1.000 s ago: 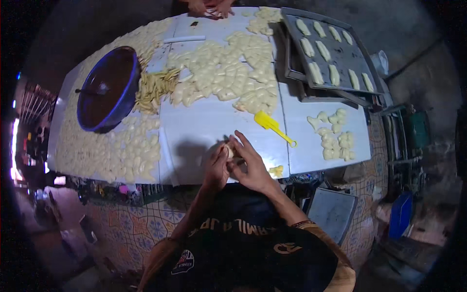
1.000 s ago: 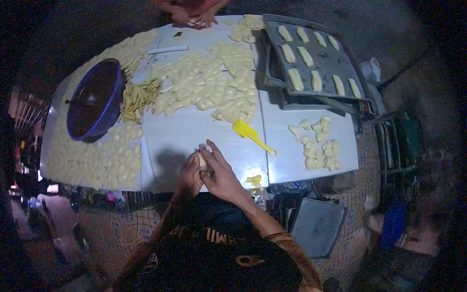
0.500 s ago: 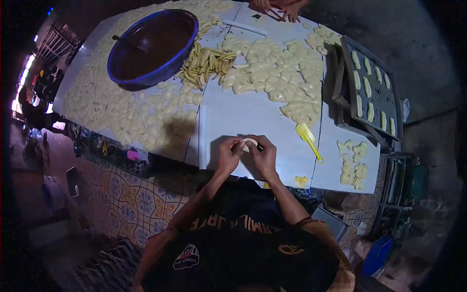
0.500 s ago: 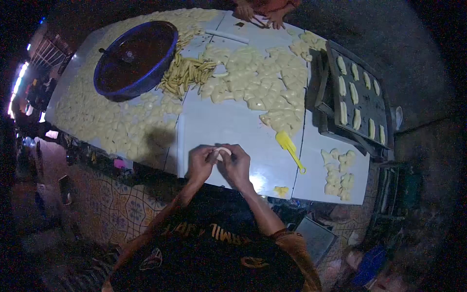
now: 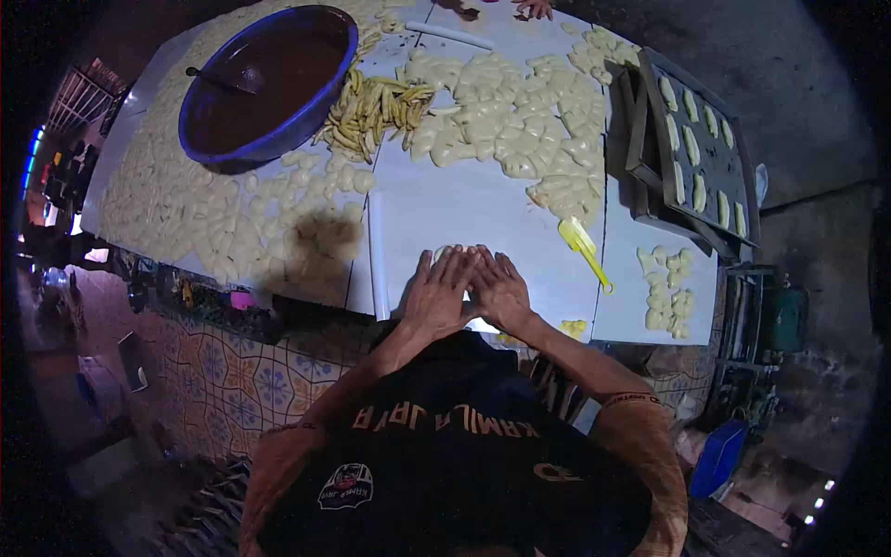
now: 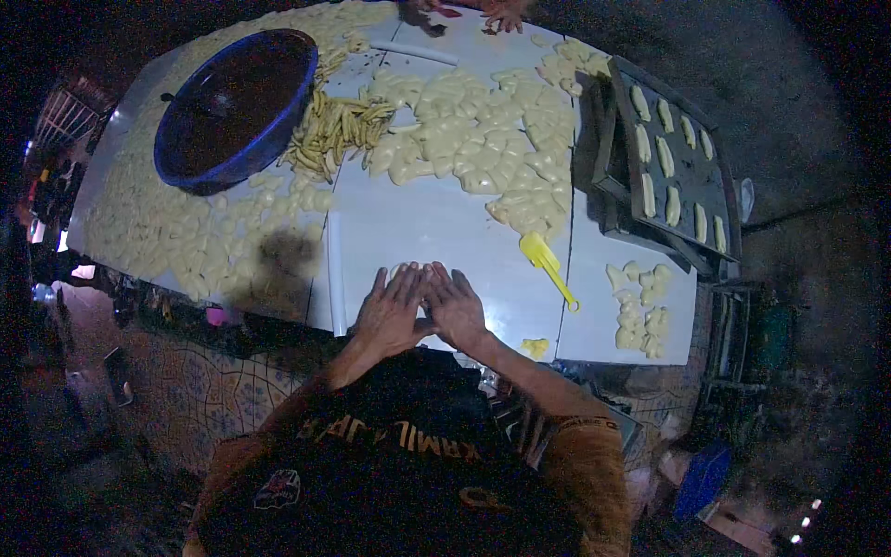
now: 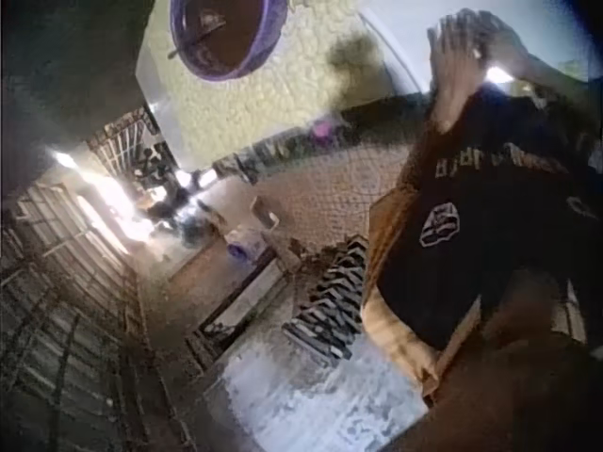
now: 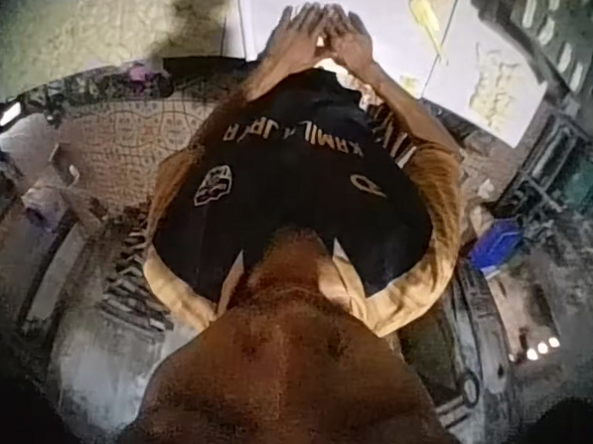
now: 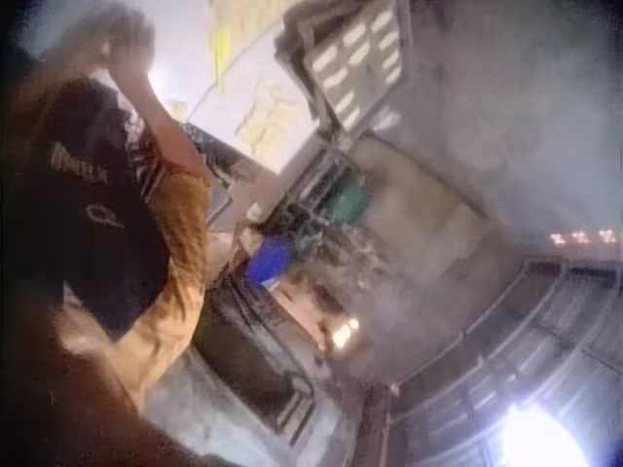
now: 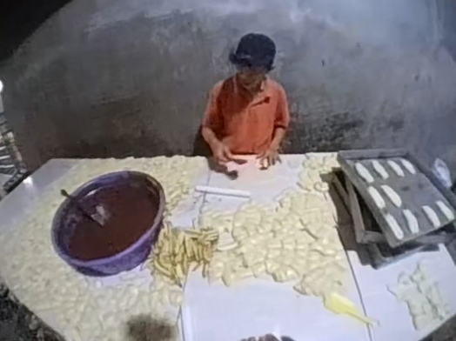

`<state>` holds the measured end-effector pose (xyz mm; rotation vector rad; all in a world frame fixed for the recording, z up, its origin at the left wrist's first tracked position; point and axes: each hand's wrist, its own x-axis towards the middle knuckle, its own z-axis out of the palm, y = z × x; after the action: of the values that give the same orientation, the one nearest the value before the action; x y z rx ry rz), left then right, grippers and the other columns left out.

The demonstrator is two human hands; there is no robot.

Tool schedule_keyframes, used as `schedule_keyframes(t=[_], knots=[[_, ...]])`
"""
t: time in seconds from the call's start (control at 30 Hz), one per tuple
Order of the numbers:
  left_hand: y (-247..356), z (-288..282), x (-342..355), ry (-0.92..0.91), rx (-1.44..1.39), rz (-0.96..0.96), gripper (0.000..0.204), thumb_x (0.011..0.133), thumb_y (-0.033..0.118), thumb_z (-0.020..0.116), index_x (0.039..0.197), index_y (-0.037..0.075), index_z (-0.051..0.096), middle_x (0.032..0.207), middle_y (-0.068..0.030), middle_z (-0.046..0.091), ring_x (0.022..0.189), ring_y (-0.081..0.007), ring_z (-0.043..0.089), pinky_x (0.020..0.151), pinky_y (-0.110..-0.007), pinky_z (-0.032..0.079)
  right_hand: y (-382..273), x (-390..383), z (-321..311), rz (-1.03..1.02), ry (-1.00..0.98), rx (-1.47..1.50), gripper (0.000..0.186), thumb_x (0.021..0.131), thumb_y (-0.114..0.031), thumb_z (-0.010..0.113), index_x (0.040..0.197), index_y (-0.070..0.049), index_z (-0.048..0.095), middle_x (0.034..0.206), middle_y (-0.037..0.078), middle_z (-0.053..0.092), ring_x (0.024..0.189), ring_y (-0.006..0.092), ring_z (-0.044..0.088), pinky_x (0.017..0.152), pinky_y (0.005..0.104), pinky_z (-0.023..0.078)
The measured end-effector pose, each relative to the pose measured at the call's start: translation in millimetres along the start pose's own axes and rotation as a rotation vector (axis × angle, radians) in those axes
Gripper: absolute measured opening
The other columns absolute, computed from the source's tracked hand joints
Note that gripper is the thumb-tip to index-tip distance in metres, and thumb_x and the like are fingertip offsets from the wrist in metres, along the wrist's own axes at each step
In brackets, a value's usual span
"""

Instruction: The person flattens pieces of dough with a small roller, spreads chocolate filling over them using a spatula, adds banana slices, rolls the dough closed by hand, and places the filled pastries onto a baking tray.

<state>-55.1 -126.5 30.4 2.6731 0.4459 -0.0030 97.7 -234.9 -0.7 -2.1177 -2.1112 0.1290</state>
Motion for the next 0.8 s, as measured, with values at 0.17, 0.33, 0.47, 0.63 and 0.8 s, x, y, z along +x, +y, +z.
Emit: schedule_keyframes(t=[0.17, 0.33, 0.47, 0.63, 0.8], knots=[[-16.2, -7.9, -2.6, 0.021, -0.169, -0.164, 0.091, 0.096, 0.056, 0.055, 0.158, -0.003, 0.021, 0.160, -0.0282, 0.030, 0.150, -0.0450, 0.024, 0.120, -0.067, 0.012, -4.5, 4.3, -18.0, -0.029, 0.110, 0.004, 0.058, 0.091, -0.028, 0.064, 0.139, 0.002, 0.053, 0.150, 0.020, 0.051, 0.146, 0.0345, 0.040, 0.114, 0.0536, 0.036], [-38.3, -7.6, -46.5, 0.566, -0.202, -0.632, 0.072, 0.082, 0.010, 0.071, 0.145, -0.003, 0.039, 0.141, -0.0315, 0.047, 0.130, -0.0501, 0.045, 0.107, -0.058, 0.036, 2.0, 0.9, -12.6, 0.031, 0.138, -0.004, 0.046, 0.096, -0.026, 0.060, 0.133, 0.001, 0.059, 0.146, 0.019, 0.055, 0.145, 0.0353, 0.041, 0.112, 0.0535, 0.038], [-49.5, -5.2, -55.5, 0.416, -0.242, -0.722, 0.061, 0.075, -0.005, 0.068, 0.132, -0.001, 0.048, 0.111, -0.0229, 0.061, 0.115, -0.0418, 0.057, 0.095, -0.054, 0.044, 2.3, -5.4, -17.3, 0.072, 0.063, 0.085, 0.049, 0.097, -0.027, 0.060, 0.138, 0.000, 0.056, 0.150, 0.020, 0.051, 0.146, 0.0381, 0.039, 0.111, 0.0549, 0.038], [-32.6, -39.7, -38.4, 0.360, -0.085, 0.031, 0.038, 0.080, -0.002, 0.064, 0.117, 0.002, 0.065, 0.106, -0.0135, 0.068, 0.104, -0.0305, 0.064, 0.093, -0.046, 0.046, 12.2, -10.6, -50.4, -0.038, 0.355, 0.445, 0.049, 0.089, -0.005, 0.068, 0.136, 0.001, 0.058, 0.141, 0.024, 0.055, 0.126, 0.0417, 0.055, 0.100, 0.0475, 0.048], [-49.6, 1.7, 4.8, 0.492, 0.098, -0.090, 0.034, 0.079, 0.002, 0.066, 0.112, 0.005, 0.067, 0.116, -0.0161, 0.061, 0.114, -0.0338, 0.057, 0.100, -0.047, 0.043, 28.9, 13.1, -4.1, 0.094, 0.460, 0.281, 0.035, 0.081, -0.009, 0.075, 0.113, -0.002, 0.065, 0.112, 0.014, 0.061, 0.101, 0.0339, 0.057, 0.085, 0.0452, 0.047]])
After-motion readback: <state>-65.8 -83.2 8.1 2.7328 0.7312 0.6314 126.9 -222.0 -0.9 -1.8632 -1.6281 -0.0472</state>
